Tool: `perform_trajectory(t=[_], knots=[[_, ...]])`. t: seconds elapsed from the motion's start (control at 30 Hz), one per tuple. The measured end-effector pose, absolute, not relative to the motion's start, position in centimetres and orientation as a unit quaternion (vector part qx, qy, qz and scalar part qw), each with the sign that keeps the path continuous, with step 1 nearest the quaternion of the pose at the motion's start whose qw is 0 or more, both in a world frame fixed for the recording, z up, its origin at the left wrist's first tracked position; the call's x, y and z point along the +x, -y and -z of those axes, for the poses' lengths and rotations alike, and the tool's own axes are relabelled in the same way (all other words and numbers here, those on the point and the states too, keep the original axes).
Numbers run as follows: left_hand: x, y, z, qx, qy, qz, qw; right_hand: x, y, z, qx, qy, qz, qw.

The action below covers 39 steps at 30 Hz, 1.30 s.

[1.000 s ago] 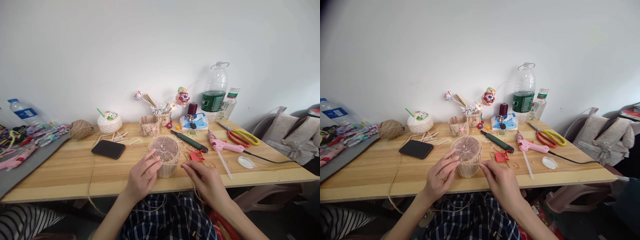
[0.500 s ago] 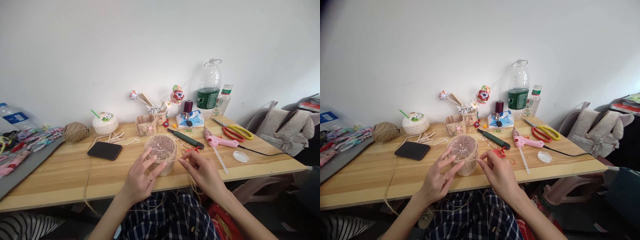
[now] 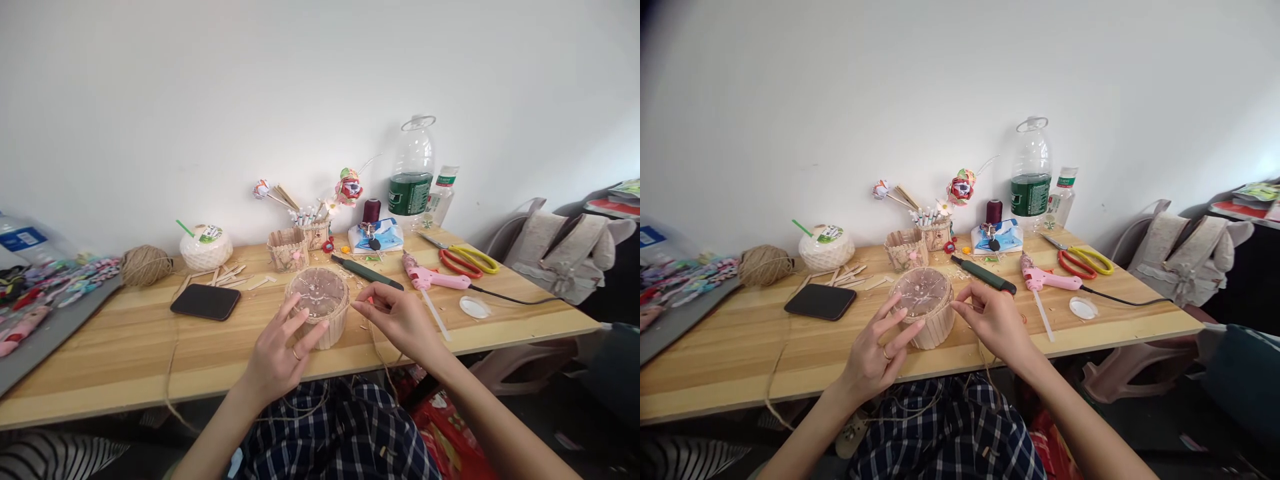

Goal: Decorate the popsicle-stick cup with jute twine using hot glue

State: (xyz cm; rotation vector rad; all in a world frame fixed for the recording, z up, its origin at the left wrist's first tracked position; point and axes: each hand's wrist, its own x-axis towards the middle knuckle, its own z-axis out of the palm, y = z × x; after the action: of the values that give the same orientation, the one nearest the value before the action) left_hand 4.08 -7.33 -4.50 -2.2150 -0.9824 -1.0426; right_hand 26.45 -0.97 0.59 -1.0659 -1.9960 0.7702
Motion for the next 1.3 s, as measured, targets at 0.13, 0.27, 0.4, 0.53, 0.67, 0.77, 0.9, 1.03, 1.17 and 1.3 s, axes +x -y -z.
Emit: perform_trajectory(t=[0.13,0.27,0.4,0.53,0.67,0.77,0.9,1.03,1.17,1.3], knots=[[4.1,7.3,4.7,-0.815,0.361,0.383,0.243,26.3,0.2,-0.7,-0.407,0.774,-0.326,0.36],[4.1,7.3,4.8,-0.814,0.362,0.389,0.236,26.2,-0.4,-1.3,-0.391,0.773,-0.356,0.35],[4.1,7.3,4.7,-0.814,0.359,0.395,0.231,26.3,-0.9,-2.0,-0.378,0.776,-0.374,0.34],[4.2,7.2,4.5,-0.811,0.36,0.401,0.228,26.2,-1.5,-2.2,-0.362,0.782,-0.386,0.33],[4.3,7.2,4.5,-0.81,0.36,0.406,0.223,26.3,-2.5,-2.3,-0.326,0.793,-0.393,0.331],[4.3,7.2,4.6,-0.809,0.36,0.41,0.218,26.4,-3.3,-2.3,-0.281,0.805,-0.399,0.338],[3.8,6.9,4.7,-0.817,0.359,0.404,0.202,26.0,-3.9,-1.3,-0.237,0.801,-0.435,0.336],[2.4,6.8,4.4,-0.825,0.361,0.389,0.195,25.1,-3.2,0.1,-0.242,0.78,-0.444,0.369],[1.4,7.6,4.6,-0.789,0.419,0.402,0.201,23.9,-1.4,0.8,-0.284,0.761,-0.411,0.414],[1.7,8.3,5.1,-0.661,0.475,0.58,0.028,22.8,0.3,1.4,-0.325,0.738,-0.384,0.45]])
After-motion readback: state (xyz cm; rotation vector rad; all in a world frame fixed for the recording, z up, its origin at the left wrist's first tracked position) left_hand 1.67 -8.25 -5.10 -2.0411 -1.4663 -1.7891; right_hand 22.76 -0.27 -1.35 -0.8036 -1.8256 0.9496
